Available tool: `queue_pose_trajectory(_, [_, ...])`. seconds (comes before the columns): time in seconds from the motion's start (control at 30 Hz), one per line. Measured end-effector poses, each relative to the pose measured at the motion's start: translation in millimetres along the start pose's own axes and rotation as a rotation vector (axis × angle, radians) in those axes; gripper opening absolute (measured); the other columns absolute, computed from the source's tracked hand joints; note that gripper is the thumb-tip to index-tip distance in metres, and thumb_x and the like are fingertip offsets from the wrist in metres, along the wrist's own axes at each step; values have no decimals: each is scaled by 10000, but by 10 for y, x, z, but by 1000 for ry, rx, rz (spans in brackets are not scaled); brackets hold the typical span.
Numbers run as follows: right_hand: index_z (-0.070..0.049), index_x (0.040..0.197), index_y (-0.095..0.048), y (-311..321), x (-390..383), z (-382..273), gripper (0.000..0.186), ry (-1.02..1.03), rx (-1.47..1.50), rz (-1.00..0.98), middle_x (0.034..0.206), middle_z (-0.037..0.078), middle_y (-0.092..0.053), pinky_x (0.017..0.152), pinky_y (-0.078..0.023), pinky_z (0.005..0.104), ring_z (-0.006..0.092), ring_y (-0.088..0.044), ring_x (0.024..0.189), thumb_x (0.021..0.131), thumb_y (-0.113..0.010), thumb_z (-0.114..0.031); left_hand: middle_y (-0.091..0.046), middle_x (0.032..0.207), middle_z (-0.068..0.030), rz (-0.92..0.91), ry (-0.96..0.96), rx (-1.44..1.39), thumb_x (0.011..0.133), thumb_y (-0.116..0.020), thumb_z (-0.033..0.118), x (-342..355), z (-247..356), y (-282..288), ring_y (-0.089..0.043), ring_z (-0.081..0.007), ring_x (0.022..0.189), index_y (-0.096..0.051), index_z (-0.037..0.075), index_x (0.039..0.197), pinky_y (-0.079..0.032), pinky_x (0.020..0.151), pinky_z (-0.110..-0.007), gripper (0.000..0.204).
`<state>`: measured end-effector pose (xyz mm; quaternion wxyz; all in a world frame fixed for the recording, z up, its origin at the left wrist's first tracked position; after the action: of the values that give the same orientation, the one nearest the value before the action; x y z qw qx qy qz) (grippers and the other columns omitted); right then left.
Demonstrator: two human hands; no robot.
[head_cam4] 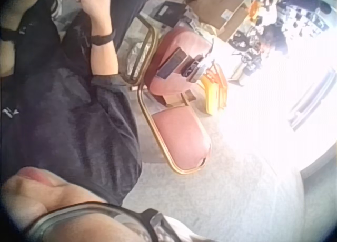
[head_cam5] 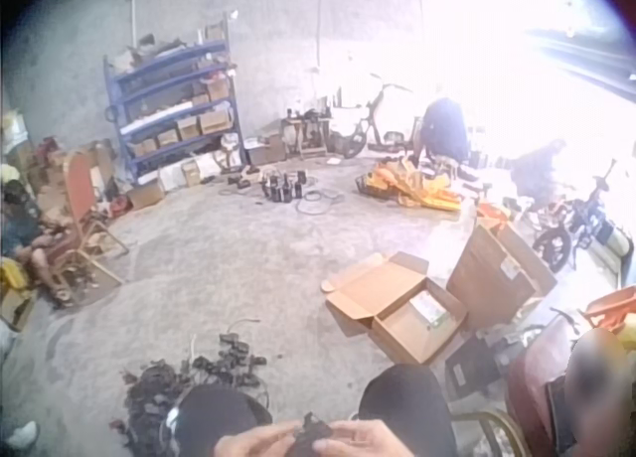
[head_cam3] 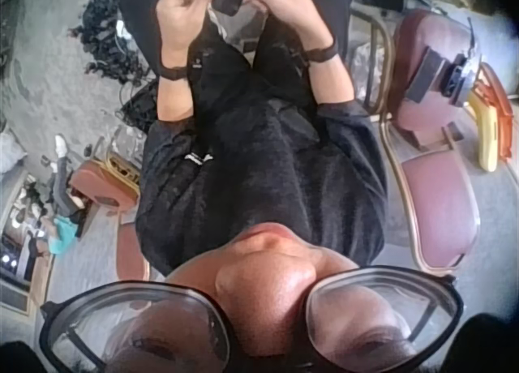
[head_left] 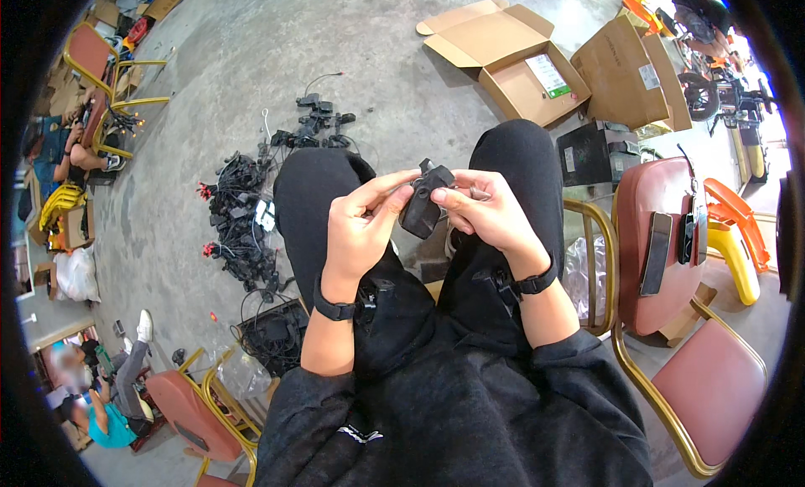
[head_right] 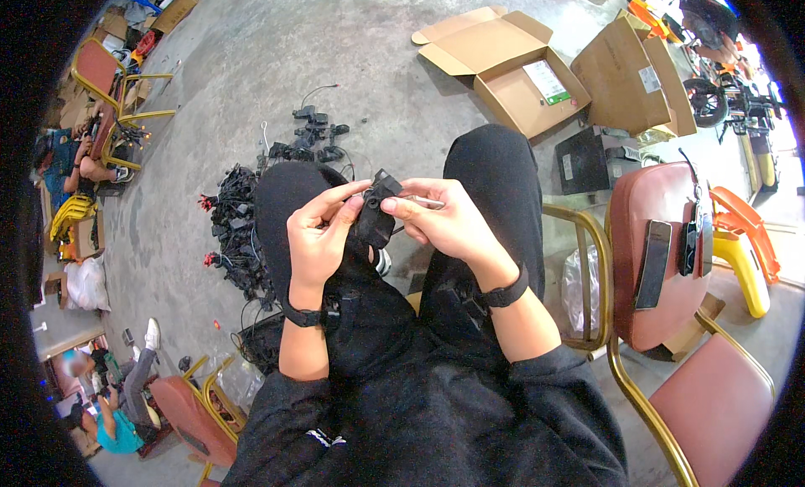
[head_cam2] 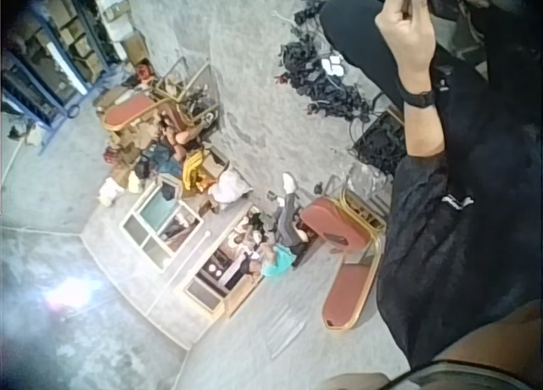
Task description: Stripping a wire and preparing an electronic connector housing.
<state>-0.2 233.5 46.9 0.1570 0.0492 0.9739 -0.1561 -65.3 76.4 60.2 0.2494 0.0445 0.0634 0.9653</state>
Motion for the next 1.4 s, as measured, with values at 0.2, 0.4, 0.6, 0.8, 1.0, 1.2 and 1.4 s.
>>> queue_pose_trajectory(0.2, [31,858,-609,39,-11,-9,201,22,-5,22,573,-38,-498,411,-264,201,17,-374,445,852,-645,-166,-590,695,31,-27,35,-58,845,-610,10,12,-29,-12,-383,13,554,-669,9,1014,-285,469,-158,179])
queue_pose_trajectory(0.4, [39,849,-610,30,-1,1,229,4,-28,27,524,-45,-468,403,-258,206,19,-367,429,857,-639,-188,-647,796,1,-36,4,-5,837,-609,-6,11,-34,5,-497,-18,647,-668,3,1013,-372,551,-156,185])
queue_pose_trajectory(0.6, [45,895,-617,19,-17,-20,249,-17,-22,53,524,-42,-466,406,-264,205,23,-374,436,854,-644,-199,-678,865,-48,-43,-44,53,823,-609,-35,12,-51,13,-569,-43,735,-672,-4,997,-449,642,-172,188])
queue_pose_trajectory(0.8, [43,919,-616,29,-14,6,263,-29,42,46,531,-43,-463,407,-262,201,26,-374,442,847,-653,-207,-685,874,-72,-21,-117,102,810,-616,-51,11,-24,-10,-592,-56,737,-675,-11,985,-465,640,-177,189])
queue_pose_trajectory(1.0, [49,944,-612,45,-5,33,272,-41,86,40,539,-39,-468,406,-260,198,25,-374,446,847,-653,-201,-689,870,-104,-1,-230,129,796,-618,-64,17,13,-19,-635,-92,745,-674,-16,977,-489,645,-196,196])
queue_pose_trajectory(1.2, [59,956,-610,27,-8,5,278,-38,97,56,540,-34,-475,403,-267,195,24,-381,443,848,-652,-193,-689,875,-123,-26,-223,162,791,-613,-74,7,22,-9,-648,-109,755,-670,-18,989,-496,656,-204,213])
queue_pose_trajectory(1.4, [45,917,-610,29,0,25,201,-37,84,62,577,-44,-451,402,-269,193,22,-365,434,861,-626,-147,-687,866,-133,-23,-266,180,781,-621,-79,1,-1,-7,-653,-118,746,-669,-13,996,-500,647,-206,229])
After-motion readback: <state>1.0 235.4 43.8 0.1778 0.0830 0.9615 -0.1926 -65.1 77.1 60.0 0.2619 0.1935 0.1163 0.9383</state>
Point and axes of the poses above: each hand's wrist, its own x-axis towards the middle knuckle, its own y-axis out of the back of the hand, z = x × y, the point moved 2 cm from there along x, towards the middle knuckle
